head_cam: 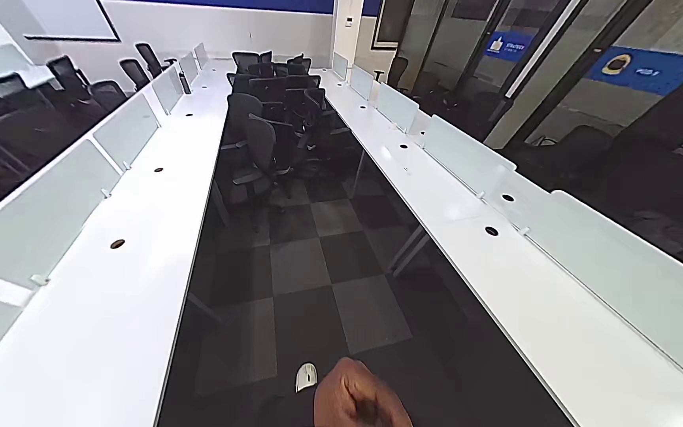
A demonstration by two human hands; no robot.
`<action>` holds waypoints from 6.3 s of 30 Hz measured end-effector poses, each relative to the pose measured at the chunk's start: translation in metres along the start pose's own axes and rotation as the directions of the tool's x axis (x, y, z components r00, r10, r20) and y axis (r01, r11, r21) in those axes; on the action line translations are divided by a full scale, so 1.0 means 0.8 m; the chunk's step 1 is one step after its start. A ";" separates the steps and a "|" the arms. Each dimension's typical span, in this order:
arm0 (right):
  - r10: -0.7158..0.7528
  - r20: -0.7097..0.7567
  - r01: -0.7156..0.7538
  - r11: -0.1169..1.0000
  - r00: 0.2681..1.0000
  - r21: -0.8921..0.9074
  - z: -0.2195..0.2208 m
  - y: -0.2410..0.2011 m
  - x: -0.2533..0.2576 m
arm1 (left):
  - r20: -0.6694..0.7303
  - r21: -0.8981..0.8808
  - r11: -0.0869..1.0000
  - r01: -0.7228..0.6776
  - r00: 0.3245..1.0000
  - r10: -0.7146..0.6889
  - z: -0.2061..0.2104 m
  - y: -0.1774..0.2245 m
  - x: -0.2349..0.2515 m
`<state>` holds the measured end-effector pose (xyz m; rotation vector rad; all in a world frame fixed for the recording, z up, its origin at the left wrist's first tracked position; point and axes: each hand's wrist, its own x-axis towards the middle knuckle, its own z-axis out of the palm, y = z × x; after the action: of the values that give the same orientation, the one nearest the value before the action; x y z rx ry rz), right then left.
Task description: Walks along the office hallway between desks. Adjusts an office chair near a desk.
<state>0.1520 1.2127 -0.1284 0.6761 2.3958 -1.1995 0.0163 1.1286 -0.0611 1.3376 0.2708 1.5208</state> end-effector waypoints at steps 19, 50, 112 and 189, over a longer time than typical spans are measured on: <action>-0.129 -0.099 0.154 0.936 0.987 0.316 -0.219 0.238 0.445 | -0.813 0.232 0.458 0.858 0.430 -0.393 -0.476 -0.166 0.018; -0.172 -0.042 0.175 0.981 0.984 0.079 -0.827 0.236 1.012 | -0.932 0.069 0.611 0.789 0.269 -0.242 -1.225 -0.156 0.438; -0.389 0.720 0.691 0.701 0.575 -0.173 -1.281 0.376 1.390 | -0.605 -0.794 -0.112 0.598 -0.795 0.039 -1.462 -0.328 0.617; 0.229 0.900 0.633 -0.647 -0.371 0.426 -0.720 0.270 1.047 | 0.186 -0.766 0.622 -0.164 -0.982 -0.031 -0.811 -0.701 0.650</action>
<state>-0.4730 2.0042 -0.3797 -2.4152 1.2681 0.4839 -0.1320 2.0650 -0.3888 2.4247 -2.3409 -0.8182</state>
